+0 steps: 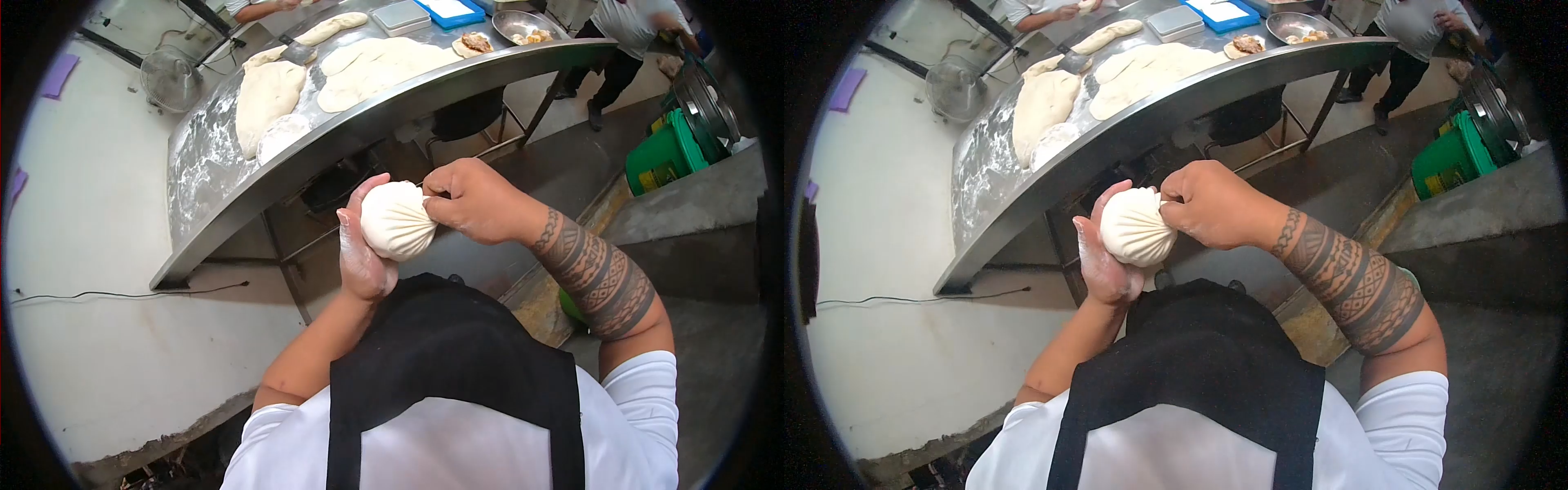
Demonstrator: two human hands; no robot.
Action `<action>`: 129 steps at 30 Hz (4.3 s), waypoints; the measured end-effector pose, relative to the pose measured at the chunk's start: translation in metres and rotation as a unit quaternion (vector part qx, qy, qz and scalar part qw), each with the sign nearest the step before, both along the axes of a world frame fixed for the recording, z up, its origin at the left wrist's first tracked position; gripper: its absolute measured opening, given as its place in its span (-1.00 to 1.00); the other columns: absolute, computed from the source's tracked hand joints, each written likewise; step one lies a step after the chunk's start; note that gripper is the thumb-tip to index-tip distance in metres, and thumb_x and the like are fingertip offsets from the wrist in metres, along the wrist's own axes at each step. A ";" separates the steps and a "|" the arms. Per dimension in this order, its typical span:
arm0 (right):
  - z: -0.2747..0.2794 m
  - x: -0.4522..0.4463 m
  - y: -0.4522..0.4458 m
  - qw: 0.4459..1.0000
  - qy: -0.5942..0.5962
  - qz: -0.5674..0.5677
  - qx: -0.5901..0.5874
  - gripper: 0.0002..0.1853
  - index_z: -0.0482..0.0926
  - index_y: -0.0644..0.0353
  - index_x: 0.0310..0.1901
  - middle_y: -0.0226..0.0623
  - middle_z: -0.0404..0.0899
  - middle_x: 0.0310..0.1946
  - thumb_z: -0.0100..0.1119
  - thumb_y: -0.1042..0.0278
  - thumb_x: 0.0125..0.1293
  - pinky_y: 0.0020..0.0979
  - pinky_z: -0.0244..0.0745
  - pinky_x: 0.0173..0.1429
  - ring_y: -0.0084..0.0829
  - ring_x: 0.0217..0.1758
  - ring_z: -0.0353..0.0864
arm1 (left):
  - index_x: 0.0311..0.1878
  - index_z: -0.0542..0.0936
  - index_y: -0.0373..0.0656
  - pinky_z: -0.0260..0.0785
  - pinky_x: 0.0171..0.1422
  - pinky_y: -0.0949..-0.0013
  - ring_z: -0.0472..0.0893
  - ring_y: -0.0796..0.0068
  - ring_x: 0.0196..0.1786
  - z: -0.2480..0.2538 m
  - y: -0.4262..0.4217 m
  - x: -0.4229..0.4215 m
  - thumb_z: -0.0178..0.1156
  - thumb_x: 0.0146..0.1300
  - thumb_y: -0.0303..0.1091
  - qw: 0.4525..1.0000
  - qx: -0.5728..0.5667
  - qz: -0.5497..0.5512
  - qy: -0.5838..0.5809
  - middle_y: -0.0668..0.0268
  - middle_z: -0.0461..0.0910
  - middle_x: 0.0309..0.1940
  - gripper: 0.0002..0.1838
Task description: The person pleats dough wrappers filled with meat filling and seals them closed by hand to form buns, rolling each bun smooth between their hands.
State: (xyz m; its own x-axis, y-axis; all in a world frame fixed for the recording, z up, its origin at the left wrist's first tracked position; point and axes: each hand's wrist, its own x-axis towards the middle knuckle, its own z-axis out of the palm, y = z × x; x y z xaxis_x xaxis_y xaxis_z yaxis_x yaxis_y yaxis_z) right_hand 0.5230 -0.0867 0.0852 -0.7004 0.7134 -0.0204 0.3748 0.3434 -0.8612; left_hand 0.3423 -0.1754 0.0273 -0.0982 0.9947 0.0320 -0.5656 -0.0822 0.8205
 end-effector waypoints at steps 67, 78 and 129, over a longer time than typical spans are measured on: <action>0.079 -0.204 0.021 0.953 -0.003 -0.033 0.302 -0.71 0.55 0.18 -0.10 -0.17 0.52 -0.31 0.35 0.57 0.14 -0.16 0.54 -0.08 -0.06 -0.18 0.59 | 0.33 0.38 -0.33 0.46 0.34 0.12 0.60 0.22 0.21 0.022 0.125 -0.203 -0.45 0.40 0.60 0.903 -0.006 -0.324 -0.282 0.03 0.56 0.14 0.06; 0.084 -0.205 0.029 0.968 0.007 -0.112 0.222 -0.84 0.59 0.25 -0.13 -0.08 0.57 -0.32 0.29 0.54 0.26 -0.15 0.54 -0.12 -0.01 -0.24 0.62 | 0.36 0.36 -0.27 0.33 0.46 0.14 0.52 0.25 0.30 0.014 0.129 -0.189 -0.45 0.40 0.60 0.935 0.062 -0.253 -0.242 0.11 0.50 0.23 0.04; 0.042 -0.128 0.028 0.875 -0.091 -0.244 0.407 -0.84 0.58 0.16 -0.23 -0.26 0.48 -0.26 0.36 0.42 0.18 -0.20 0.41 -0.07 -0.20 -0.17 0.49 | 0.35 0.37 -0.32 0.40 0.43 0.15 0.59 0.21 0.25 0.017 0.153 -0.113 -0.39 0.56 0.40 0.943 -0.051 -0.280 -0.174 0.05 0.56 0.19 -0.13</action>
